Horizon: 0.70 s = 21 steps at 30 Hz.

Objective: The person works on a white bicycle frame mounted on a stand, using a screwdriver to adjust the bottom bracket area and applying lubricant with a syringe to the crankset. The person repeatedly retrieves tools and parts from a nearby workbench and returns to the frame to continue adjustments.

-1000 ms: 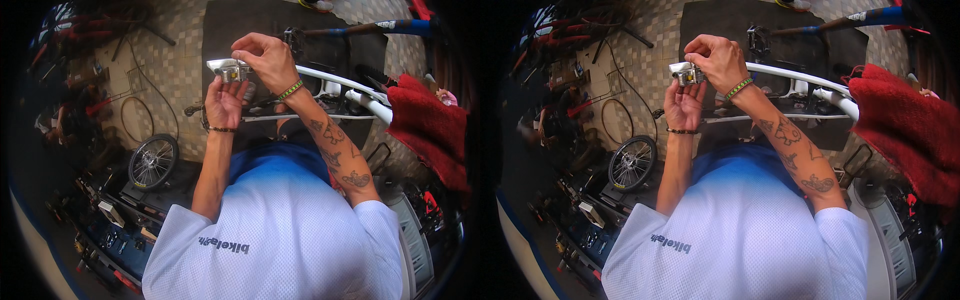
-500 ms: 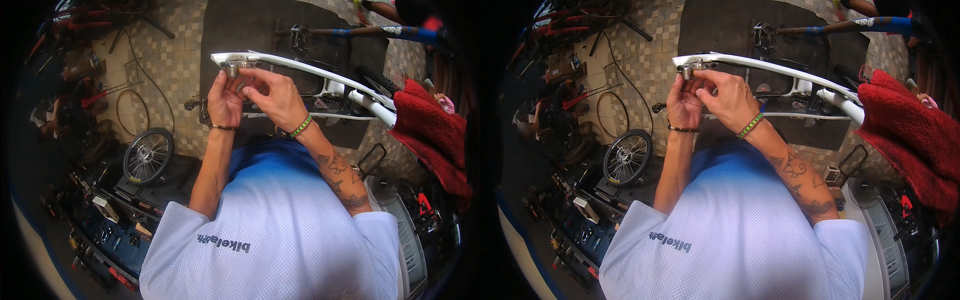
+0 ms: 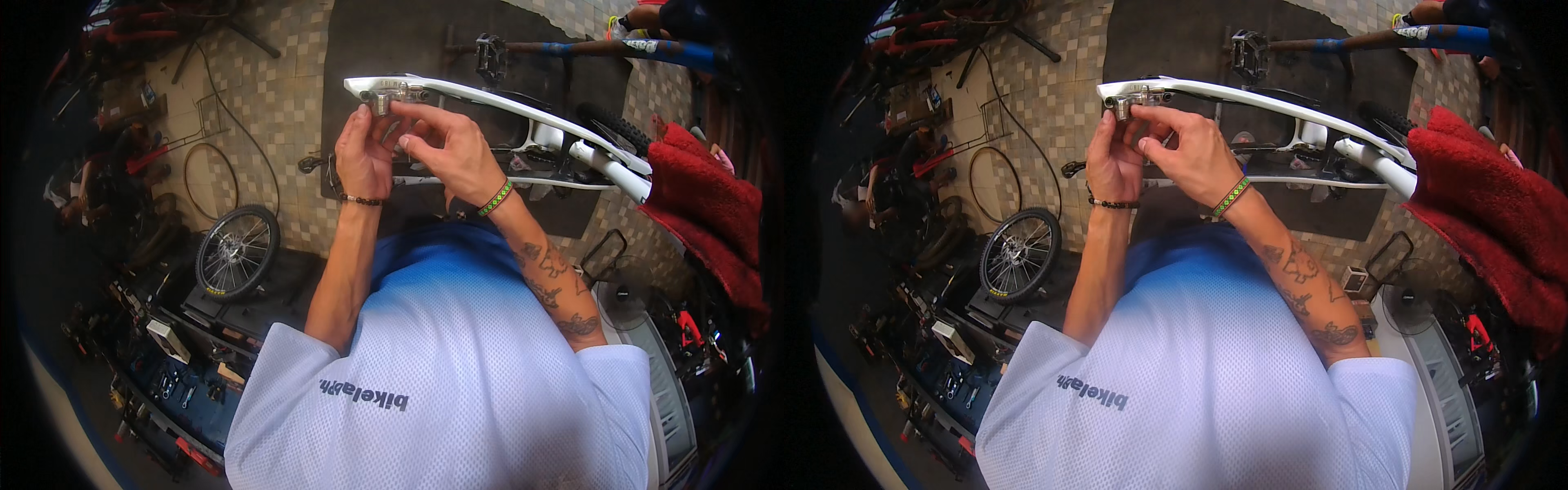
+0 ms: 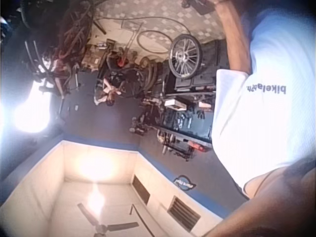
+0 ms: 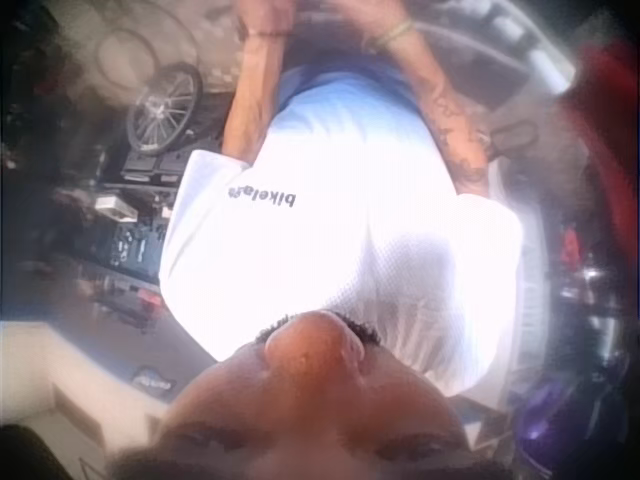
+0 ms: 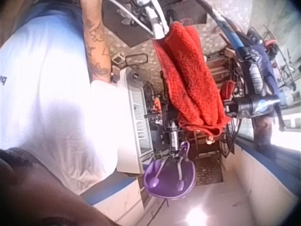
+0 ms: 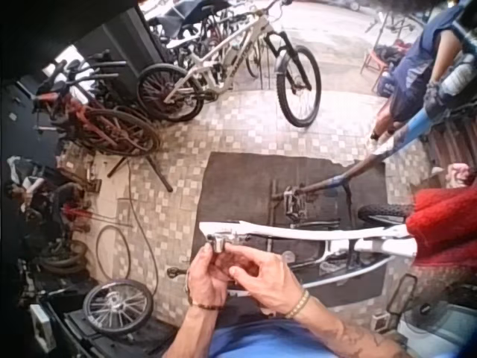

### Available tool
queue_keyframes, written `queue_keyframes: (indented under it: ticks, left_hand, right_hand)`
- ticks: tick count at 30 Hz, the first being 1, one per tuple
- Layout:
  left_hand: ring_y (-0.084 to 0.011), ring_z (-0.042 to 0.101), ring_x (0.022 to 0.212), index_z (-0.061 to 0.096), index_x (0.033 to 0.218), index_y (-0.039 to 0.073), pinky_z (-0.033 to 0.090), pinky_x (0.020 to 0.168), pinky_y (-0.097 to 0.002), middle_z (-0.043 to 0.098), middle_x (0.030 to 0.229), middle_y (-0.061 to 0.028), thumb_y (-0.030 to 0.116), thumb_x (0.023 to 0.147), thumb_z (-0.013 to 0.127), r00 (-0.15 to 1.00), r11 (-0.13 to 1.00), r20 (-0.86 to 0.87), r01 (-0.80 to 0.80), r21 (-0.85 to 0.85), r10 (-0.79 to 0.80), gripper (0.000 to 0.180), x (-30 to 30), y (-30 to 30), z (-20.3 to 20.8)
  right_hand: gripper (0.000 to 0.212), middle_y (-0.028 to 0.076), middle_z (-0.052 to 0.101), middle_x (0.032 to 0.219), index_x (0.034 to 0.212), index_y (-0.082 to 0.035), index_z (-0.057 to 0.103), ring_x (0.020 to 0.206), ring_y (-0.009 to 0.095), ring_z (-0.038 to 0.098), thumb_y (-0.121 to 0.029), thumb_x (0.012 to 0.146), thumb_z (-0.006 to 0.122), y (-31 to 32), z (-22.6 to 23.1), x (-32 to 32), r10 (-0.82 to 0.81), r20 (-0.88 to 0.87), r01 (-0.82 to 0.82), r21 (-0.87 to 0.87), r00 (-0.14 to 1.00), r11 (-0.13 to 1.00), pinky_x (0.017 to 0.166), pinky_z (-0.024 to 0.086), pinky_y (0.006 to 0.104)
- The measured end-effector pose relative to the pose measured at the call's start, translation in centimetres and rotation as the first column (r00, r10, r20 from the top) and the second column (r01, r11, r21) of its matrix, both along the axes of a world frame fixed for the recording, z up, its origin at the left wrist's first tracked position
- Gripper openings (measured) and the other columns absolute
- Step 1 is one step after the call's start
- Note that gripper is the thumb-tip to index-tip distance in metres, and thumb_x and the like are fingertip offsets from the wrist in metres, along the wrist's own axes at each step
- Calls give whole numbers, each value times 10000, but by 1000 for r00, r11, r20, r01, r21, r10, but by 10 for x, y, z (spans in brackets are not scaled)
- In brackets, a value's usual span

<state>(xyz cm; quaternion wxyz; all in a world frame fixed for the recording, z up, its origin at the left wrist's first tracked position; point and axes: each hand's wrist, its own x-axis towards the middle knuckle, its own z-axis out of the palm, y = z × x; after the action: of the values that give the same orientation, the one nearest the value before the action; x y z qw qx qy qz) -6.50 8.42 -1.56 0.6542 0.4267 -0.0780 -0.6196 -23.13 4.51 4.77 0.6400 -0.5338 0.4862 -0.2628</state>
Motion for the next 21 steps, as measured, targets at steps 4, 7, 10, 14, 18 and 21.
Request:
queue_keyframes:
  ticks: [4, 7, 10, 14, 18, 21]
  left_hand:
    - [-243, 734, 1120, 670, 1233, 10, 628, 1001, -454, 748, 1200, -122, 217, 1110, 602, 1000, 1000, -9, -18, 11, 18, 250, 0, -2, -1]
    - [-252, 732, 1125, 671, 1231, 10, 623, 1001, -456, 747, 1198, -123, 220, 1105, 611, 999, 999, -28, -24, 44, 25, 252, 1, -1, 1]
    - [-262, 729, 1130, 673, 1233, 16, 619, 1001, -456, 748, 1193, -126, 220, 1098, 620, 999, 998, -12, -38, 43, 38, 250, -3, -2, 3]
    - [-266, 727, 1127, 673, 1233, 22, 615, 1003, -458, 748, 1191, -128, 228, 1097, 620, 999, 999, -20, -34, 40, 35, 252, -1, 1, -3]
    - [-248, 725, 1127, 676, 1230, 40, 610, 1009, -455, 751, 1190, -107, 248, 1101, 616, 999, 1000, -34, -20, 22, 21, 252, -1, 1, -10]
    - [-235, 716, 1141, 682, 1224, 62, 598, 1026, -454, 753, 1191, -85, 260, 1101, 618, 996, 999, -90, -18, 31, 21, 242, -2, -1, -11]
  right_hand:
    - [481, 6, 715, 862, 1437, -101, 701, 756, 56, 634, -123, 959, 752, 0, -8, -1, -19, 58, 19, 16, 998, 1000, 707, 551, 266]
    - [497, 5, 704, 863, 1446, -91, 690, 741, 56, 622, -126, 954, 757, 8, 1, 3, -73, -42, 71, -41, 996, 997, 688, 546, 268]
    - [509, 7, 701, 871, 1454, -85, 681, 731, 60, 620, -119, 951, 750, 15, 7, 6, -62, -84, 56, -71, 995, 996, 681, 546, 269]
    - [537, 2, 687, 865, 1479, -95, 659, 741, 65, 625, -109, 947, 731, 15, 3, 10, -49, -31, 49, -29, 998, 998, 698, 549, 269]
    - [558, -11, 661, 852, 1497, -101, 644, 755, 56, 614, -117, 945, 722, 2, -3, 3, 26, 1, -26, 21, 1000, 999, 708, 537, 256]
    - [556, -17, 650, 847, 1497, -108, 648, 752, 53, 605, -125, 946, 714, -4, -5, -3, 71, 31, -73, 44, 997, 996, 708, 528, 248]
